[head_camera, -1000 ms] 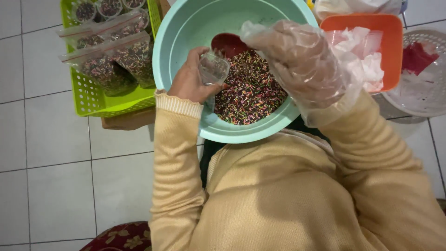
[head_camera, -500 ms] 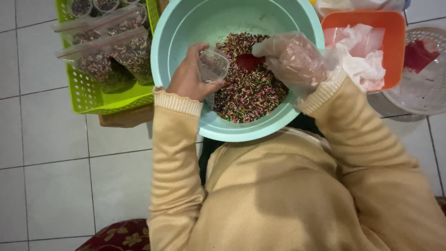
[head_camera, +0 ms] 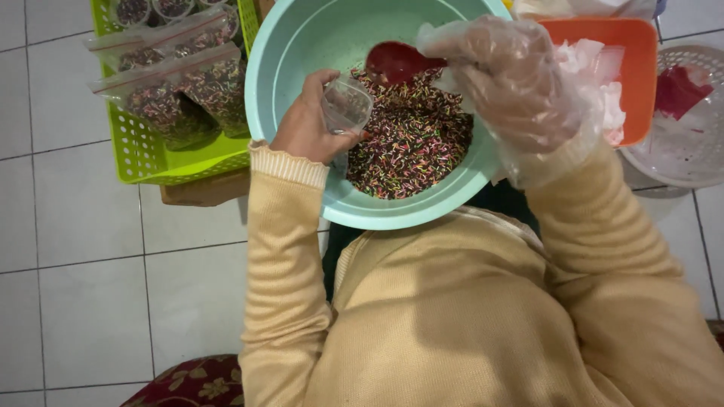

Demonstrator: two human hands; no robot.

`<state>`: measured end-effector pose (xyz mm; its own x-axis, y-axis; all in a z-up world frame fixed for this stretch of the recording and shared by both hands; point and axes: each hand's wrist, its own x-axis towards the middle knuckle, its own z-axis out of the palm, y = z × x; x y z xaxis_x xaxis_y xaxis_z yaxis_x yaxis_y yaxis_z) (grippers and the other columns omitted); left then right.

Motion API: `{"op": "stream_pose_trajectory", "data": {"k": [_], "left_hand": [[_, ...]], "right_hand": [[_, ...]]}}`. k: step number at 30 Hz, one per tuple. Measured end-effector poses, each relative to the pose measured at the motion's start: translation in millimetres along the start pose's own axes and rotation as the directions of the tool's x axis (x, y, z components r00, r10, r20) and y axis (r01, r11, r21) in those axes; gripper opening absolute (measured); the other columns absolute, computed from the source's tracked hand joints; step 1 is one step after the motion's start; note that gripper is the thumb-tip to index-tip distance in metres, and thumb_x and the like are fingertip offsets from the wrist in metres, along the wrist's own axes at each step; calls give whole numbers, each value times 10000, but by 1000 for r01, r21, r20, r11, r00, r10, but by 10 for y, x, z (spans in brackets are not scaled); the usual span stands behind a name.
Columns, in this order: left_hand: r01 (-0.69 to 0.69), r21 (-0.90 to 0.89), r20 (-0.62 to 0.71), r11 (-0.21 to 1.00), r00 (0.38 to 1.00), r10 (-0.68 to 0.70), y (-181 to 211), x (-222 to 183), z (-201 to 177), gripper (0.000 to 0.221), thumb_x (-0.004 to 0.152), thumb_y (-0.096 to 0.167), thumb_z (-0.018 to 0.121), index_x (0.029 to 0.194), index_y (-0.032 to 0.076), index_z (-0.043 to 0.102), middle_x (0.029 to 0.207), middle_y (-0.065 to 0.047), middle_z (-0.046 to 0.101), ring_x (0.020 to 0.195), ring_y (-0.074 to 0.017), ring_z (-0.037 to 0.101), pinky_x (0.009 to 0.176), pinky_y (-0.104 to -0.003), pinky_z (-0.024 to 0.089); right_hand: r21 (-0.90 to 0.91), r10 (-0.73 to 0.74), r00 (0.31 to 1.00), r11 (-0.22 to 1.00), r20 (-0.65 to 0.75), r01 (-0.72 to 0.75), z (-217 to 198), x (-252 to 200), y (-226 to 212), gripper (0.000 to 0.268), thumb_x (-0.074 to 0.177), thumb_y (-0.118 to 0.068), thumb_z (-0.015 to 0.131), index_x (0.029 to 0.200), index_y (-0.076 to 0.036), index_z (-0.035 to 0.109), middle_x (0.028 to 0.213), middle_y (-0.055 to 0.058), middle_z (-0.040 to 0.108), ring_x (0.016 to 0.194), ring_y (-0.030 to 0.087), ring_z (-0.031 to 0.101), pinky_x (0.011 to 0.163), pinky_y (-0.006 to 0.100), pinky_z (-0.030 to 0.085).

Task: Scooping sprinkles from a bowl into small plastic bags using a spoon

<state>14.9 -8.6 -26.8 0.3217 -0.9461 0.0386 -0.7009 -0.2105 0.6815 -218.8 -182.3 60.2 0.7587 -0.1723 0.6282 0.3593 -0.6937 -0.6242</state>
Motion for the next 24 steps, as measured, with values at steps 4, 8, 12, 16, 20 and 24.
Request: {"op": "stream_pose_trajectory", "data": {"k": [4,8,12,16,20,24], "left_hand": [[55,-17,35,998,998,-55,114,-11,-59,899,769,312,928,1426,109,350,1190,-154,720,1016,-314,741,793,-433,570],[-24,-93,14,995,1000,25,106,-24,-51,887,758,263,940,1403,113,352,1226,-201,730,1112,-325,740,918,-421,583],[32,-23,32,999,999,-31,131,-13,-50,922,755,264,956,1426,76,351,1235,-219,719,1091,-366,726,906,-480,588],[19,-8,19,1000,1000,-19,68,-11,-31,921,757,295,954,1423,83,354,1176,-139,724,1044,-325,726,837,-441,561],[-35,-18,1,999,999,35,-25,11,12,921,748,298,966,1410,92,359,1152,-155,739,1067,-314,730,876,-417,546],[-18,-21,15,1000,1000,18,3,-6,4,924,758,295,962,1415,85,348,1122,-103,741,993,-289,733,809,-407,539]], "right_hand": [[677,52,988,723,145,-137,108,-199,330,314,1071,64,471,1384,64,490,889,109,661,689,131,625,631,221,549],[-50,-77,997,996,-21,76,108,-108,102,317,1023,170,461,1229,60,675,939,142,633,708,162,524,619,276,449],[-251,-119,993,962,-18,110,184,-141,510,272,1037,296,561,1198,120,693,811,175,565,694,282,536,647,409,502],[959,-63,959,-47,275,-278,412,-516,1392,294,1104,-134,519,1383,-65,582,1157,162,669,654,136,676,560,228,605],[874,-243,866,-111,438,-473,212,-206,642,983,921,-213,838,1585,67,169,988,145,719,665,115,694,526,203,617],[205,173,961,954,217,-218,275,-287,537,303,1089,-76,404,1198,68,648,899,142,640,603,137,526,480,216,398]]}}
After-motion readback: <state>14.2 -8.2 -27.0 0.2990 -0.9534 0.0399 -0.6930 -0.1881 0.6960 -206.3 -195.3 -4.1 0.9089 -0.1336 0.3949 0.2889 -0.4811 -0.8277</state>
